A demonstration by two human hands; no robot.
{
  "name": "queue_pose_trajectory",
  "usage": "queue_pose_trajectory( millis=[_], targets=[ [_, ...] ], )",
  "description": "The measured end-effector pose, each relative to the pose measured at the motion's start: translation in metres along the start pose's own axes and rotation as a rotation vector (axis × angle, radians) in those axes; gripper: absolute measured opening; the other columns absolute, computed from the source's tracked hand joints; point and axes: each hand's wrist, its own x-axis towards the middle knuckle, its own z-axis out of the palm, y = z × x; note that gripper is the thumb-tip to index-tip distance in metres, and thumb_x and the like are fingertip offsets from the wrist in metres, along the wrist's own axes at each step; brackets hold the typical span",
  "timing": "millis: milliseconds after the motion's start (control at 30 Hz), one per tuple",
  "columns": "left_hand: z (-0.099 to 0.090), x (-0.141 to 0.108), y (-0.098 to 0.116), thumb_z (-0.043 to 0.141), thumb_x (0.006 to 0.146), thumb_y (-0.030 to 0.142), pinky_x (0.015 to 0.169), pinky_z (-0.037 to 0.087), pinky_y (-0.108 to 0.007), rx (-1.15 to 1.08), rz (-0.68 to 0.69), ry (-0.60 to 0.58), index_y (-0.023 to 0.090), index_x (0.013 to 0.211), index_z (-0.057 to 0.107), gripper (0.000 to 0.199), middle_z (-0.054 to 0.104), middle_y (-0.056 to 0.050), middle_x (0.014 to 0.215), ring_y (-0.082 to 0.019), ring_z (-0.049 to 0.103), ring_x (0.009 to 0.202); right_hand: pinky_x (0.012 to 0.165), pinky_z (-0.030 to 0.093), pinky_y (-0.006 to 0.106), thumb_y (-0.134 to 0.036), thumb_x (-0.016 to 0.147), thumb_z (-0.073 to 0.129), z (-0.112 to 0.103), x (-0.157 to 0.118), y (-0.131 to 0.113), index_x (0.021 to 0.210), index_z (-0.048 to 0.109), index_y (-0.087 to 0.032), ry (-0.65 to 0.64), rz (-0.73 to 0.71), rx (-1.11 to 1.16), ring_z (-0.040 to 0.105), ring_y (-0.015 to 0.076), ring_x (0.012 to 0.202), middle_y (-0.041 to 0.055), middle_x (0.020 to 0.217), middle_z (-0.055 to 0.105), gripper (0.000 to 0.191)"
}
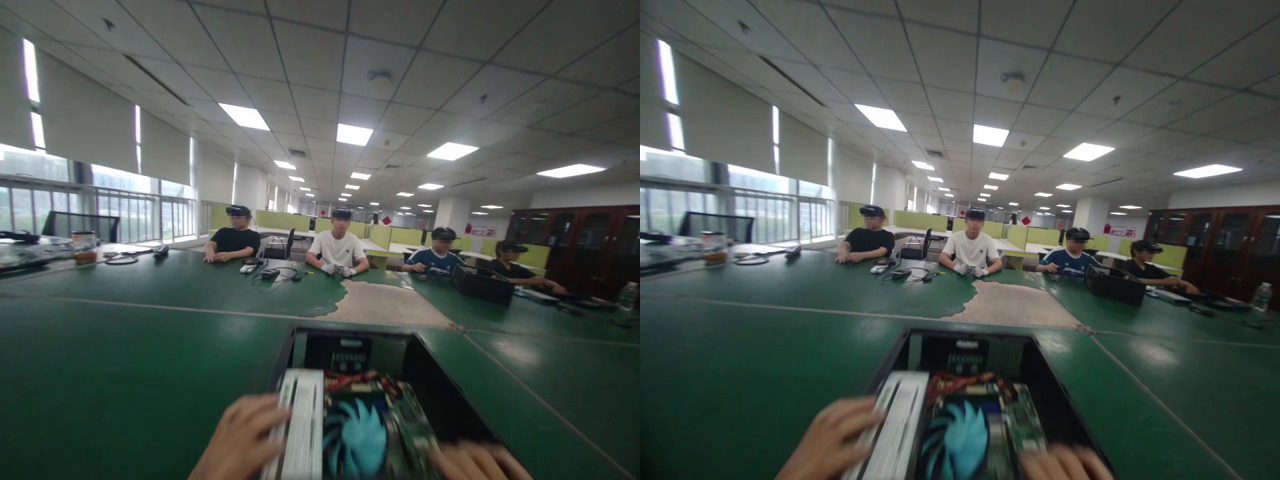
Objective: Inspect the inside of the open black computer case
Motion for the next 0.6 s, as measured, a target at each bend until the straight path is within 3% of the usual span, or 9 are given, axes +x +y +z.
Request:
queue_pose_trajectory(
  millis=[67, 133, 200, 267, 333, 400, 500, 600],
  targets=[
    [0.003, 0.043, 0.029, 0.057, 0.062, 0.065, 0.103, 0.031, -0.058, 0.04, -0.12, -0.058, 0.037, 0.134, 0.046, 0.078, 0.046, -0.004, 0.142, -0.041, 0.029, 0.134, 0.101, 0.037, 0.05, -0.063, 0.064, 0.058, -0.003, 0.006, -0.022, 0.135, 0.038, -0.048, -0.004, 0.055, -0.033, 0.034, 0.0308, 0.133, 0.0005, 0.13, 0.055, 0.075],
    [0.014, 0.072, 0.062, 0.053, 0.073, 0.06, 0.103, 0.027, -0.062, 0.049, -0.152, -0.066, 0.025, 0.141, 0.036, 0.079, 0.034, -0.012, 0.149, -0.041, 0.023, 0.136, 0.102, 0.036, 0.052, -0.057, 0.065, 0.057, -0.006, 0.02, -0.048, 0.137, 0.036, -0.045, 0.002, 0.113, -0.076, 0.032, 0.0318, 0.134, 0.0007, 0.133, 0.053, 0.076],
    [0.031, 0.081, 0.089, 0.054, 0.076, 0.054, 0.105, 0.024, -0.061, 0.047, -0.132, -0.08, 0.022, 0.143, 0.031, 0.077, 0.029, -0.013, 0.151, -0.037, 0.024, 0.137, 0.105, 0.033, 0.052, -0.053, 0.069, 0.055, -0.007, 0.035, -0.073, 0.139, 0.035, -0.041, 0.019, 0.138, -0.104, 0.03, 0.0314, 0.135, 0.0013, 0.138, 0.048, 0.074],
    [0.05, 0.07, 0.103, 0.058, 0.072, 0.047, 0.109, 0.021, -0.055, 0.042, -0.056, -0.109, 0.029, 0.141, 0.033, 0.076, 0.027, -0.006, 0.153, -0.03, 0.022, 0.139, 0.107, 0.03, 0.051, -0.048, 0.073, 0.052, -0.002, 0.043, -0.09, 0.141, 0.034, -0.035, 0.04, 0.138, -0.12, 0.027, 0.0309, 0.137, 0.0033, 0.143, 0.042, 0.072],
    [0.064, 0.046, 0.102, 0.058, 0.069, 0.045, 0.11, 0.021, -0.054, 0.04, -0.021, -0.154, 0.031, 0.139, 0.038, 0.075, 0.03, -0.004, 0.152, -0.029, 0.023, 0.139, 0.109, 0.028, 0.05, -0.043, 0.076, 0.05, 0.011, 0.039, -0.097, 0.143, 0.033, -0.025, 0.052, 0.193, -0.139, 0.026, 0.0312, 0.137, 0.0081, 0.146, 0.037, 0.071],
    [0.068, 0.02, 0.09, 0.055, 0.069, 0.049, 0.107, 0.023, -0.058, 0.041, -0.057, -0.196, 0.025, 0.138, 0.041, 0.075, 0.034, -0.01, 0.149, -0.034, 0.028, 0.137, 0.109, 0.028, 0.049, -0.04, 0.077, 0.051, 0.028, 0.023, -0.097, 0.143, 0.033, -0.017, 0.021, 0.268, -0.156, 0.027, 0.0322, 0.136, 0.0125, 0.147, 0.035, 0.072],
    [0.053, -0.012, 0.066, 0.05, 0.071, 0.055, 0.107, 0.023, -0.058, 0.051, -0.098, -0.198, 0.021, 0.14, 0.04, 0.077, 0.034, -0.014, 0.149, -0.035, 0.029, 0.136, 0.109, 0.027, 0.05, -0.043, 0.075, 0.057, 0.041, -0.016, -0.093, 0.142, 0.035, -0.016, -0.073, 0.304, -0.189, 0.029, 0.034, 0.135, 0.0142, 0.146, 0.037, 0.076],
    [0.026, -0.034, 0.051, 0.045, 0.075, 0.059, 0.107, 0.022, -0.058, 0.077, -0.099, -0.144, 0.022, 0.142, 0.035, 0.077, 0.031, -0.013, 0.151, -0.033, 0.027, 0.138, 0.109, 0.025, 0.052, -0.047, 0.074, 0.06, 0.024, -0.053, -0.093, 0.14, 0.038, -0.016, -0.105, 0.278, -0.255, 0.028, 0.0351, 0.136, 0.0157, 0.144, 0.038, 0.076]
  ],
)
